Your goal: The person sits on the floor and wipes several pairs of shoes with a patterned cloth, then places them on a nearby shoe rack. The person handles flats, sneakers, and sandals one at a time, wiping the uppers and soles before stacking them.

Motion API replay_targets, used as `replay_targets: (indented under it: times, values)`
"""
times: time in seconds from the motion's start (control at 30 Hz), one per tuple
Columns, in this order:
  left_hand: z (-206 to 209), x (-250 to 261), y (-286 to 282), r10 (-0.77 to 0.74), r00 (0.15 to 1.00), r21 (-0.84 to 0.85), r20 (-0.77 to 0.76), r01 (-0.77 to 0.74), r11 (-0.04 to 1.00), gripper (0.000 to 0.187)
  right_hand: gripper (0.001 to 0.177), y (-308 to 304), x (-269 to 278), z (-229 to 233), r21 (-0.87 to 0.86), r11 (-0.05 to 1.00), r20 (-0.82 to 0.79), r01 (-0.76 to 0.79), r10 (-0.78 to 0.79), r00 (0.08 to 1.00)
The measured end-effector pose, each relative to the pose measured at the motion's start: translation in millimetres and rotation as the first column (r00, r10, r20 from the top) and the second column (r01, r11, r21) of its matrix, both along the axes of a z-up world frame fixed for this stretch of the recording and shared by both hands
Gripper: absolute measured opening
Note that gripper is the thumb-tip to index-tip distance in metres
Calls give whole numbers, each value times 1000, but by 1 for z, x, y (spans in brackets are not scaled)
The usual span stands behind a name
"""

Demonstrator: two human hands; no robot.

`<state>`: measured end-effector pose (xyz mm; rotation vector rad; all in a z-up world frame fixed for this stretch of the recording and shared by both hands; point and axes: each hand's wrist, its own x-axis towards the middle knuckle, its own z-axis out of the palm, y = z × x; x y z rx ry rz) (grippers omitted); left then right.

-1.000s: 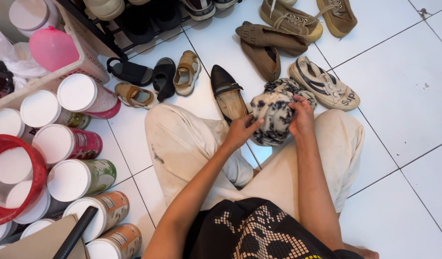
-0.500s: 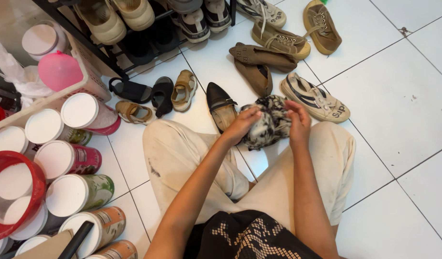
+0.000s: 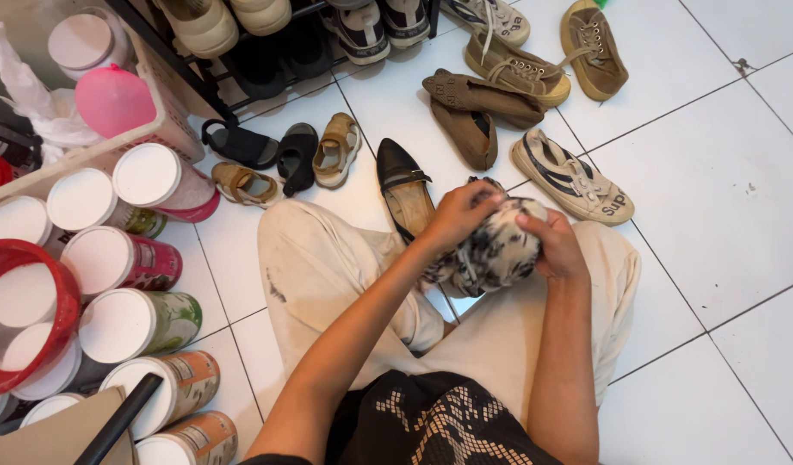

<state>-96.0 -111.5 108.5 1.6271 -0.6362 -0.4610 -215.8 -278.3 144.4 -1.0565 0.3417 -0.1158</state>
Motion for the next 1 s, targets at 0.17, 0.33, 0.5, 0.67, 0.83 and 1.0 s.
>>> replay_targets:
  times: [0.17, 0.33, 0.5, 0.67, 0.83, 1.0]
  values:
    - [-52, 23, 75, 181, 965, 90, 188, -201, 976, 32, 23, -11, -9, 30, -71, 905, 85, 420, -414, 906]
    - [-46, 14, 136, -113, 862, 555, 495, -214, 804, 74, 22, -15, 12, -9, -183, 874, -11, 451, -460, 888]
    - [-63, 2, 110, -312, 828, 610, 466, -46, 791, 52, 20, 2, 33, -74, -309, 903, -174, 299, -363, 915]
    - [-89, 8, 99, -240, 825, 570, 511, -117, 813, 27, 16, 2, 34, -75, -454, 867, -223, 206, -334, 916]
    - [-73, 43, 90, -198, 859, 709, 472, -236, 665, 71, 27, 21, 36, -74, -637, 771, -268, 24, -251, 930]
    - [-44, 80, 98, -168, 929, 857, 329, -220, 465, 140, 23, 23, 37, -77, -689, 725, -221, -7, -201, 954]
